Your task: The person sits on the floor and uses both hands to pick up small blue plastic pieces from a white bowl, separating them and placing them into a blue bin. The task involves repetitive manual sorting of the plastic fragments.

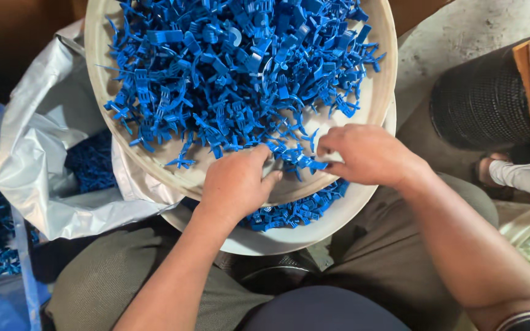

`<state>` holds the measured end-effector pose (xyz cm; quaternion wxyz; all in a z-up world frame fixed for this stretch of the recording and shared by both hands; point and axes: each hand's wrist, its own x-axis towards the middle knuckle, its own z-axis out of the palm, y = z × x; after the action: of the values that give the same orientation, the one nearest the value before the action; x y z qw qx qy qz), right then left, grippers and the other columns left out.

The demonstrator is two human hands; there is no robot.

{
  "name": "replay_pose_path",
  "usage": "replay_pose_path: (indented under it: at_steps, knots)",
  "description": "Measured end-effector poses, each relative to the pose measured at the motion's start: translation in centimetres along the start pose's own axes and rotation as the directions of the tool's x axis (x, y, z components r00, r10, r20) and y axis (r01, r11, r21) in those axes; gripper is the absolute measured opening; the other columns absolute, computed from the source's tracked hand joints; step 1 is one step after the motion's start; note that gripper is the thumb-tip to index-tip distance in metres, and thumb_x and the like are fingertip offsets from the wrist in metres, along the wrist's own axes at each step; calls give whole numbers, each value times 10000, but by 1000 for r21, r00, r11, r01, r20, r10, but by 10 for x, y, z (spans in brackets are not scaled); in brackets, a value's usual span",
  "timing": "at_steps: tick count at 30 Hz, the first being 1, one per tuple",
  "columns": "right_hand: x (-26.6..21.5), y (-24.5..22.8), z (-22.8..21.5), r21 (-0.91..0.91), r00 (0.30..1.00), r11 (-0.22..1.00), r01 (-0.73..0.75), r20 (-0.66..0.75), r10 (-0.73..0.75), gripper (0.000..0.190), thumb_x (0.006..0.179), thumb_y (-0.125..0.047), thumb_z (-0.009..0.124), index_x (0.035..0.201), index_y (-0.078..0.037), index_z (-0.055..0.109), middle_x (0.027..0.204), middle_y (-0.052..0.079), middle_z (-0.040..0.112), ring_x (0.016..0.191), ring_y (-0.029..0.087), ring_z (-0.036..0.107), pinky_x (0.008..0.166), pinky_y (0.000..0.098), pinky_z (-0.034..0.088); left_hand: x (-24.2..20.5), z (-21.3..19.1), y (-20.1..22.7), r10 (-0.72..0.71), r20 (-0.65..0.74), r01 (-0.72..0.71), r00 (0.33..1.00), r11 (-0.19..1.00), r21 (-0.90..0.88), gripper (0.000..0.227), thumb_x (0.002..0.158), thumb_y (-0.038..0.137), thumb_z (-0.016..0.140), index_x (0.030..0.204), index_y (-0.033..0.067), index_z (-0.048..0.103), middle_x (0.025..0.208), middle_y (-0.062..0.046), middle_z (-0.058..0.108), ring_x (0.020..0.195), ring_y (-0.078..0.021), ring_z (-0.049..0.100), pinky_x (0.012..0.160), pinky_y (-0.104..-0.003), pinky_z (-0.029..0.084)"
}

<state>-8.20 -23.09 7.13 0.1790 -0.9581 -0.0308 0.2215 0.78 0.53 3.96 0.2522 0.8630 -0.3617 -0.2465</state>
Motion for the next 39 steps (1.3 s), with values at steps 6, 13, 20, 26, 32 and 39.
replay_pose_path:
  at_steps: [6, 13, 20, 26, 32, 39]
  knots:
    - [-2, -4, -3, 150, 997, 986, 69, -42, -63, 693, 773, -462, 783, 1363, -144, 605, 1126, 153, 724, 1026, 369, 672, 848, 498, 509, 4, 4, 10, 127, -148, -134, 981, 990, -37, 565, 823, 293, 748, 1316, 95, 556, 861, -136, 729, 795, -385, 695, 667, -509, 529]
    - [8, -22, 2, 144, 990, 989, 44, -140, -24, 386, 895, -337, 693, 1242, -167, 683, 1070, 150, 756, 974, 372, 700, 825, 472, 532, 0, 7, 11, 158, -275, -175, 948, 984, -37, 452, 827, 275, 751, 1230, 102, 640, 1003, -140, 703, 900, -378, 688, 724, -492, 544]
    - [5, -30, 11, 282, 913, 912, 298, -361, -187, 349, 899, -214, 742, 1207, -62, 682, 1063, 148, 730, 983, 347, 709, 832, 412, 547, 2, 10, 8, 139, -214, -198, 967, 938, -283, 449, 817, 205, 699, 1242, 85, 618, 1007, -184, 719, 939, -411, 682, 785, -511, 527]
    - [15, -25, 19, 463, 905, 846, 265, -422, -52, 260, 885, -163, 778, 1107, -59, 692, 1035, 105, 750, 931, 241, 753, 813, 351, 582, 11, 10, 2, 33, -80, -64, 996, 905, -422, 316, 855, 219, 703, 1140, 87, 676, 909, -197, 729, 875, -396, 701, 745, -491, 535]
    - [14, -18, 42, 422, 873, 872, 247, -488, -11, 162, 912, -126, 778, 1049, -69, 712, 995, 67, 765, 922, 171, 752, 801, 311, 574, 18, 26, -5, -37, 66, 75, 997, 560, -825, 240, 886, 147, 718, 1113, 67, 704, 818, -29, 708, 698, -122, 631, 607, -291, 485]
    - [15, -10, 52, 953, 957, 136, 270, -282, 74, 172, 974, -44, 711, 1124, -18, 632, 1127, 68, 713, 1043, 134, 666, 924, 305, 558, 17, 25, -20, 77, 323, 326, 943, -20, -945, 101, 983, 161, 648, 1023, 69, 661, 633, 67, 480, 480, -14, 387, 409, -196, 310]
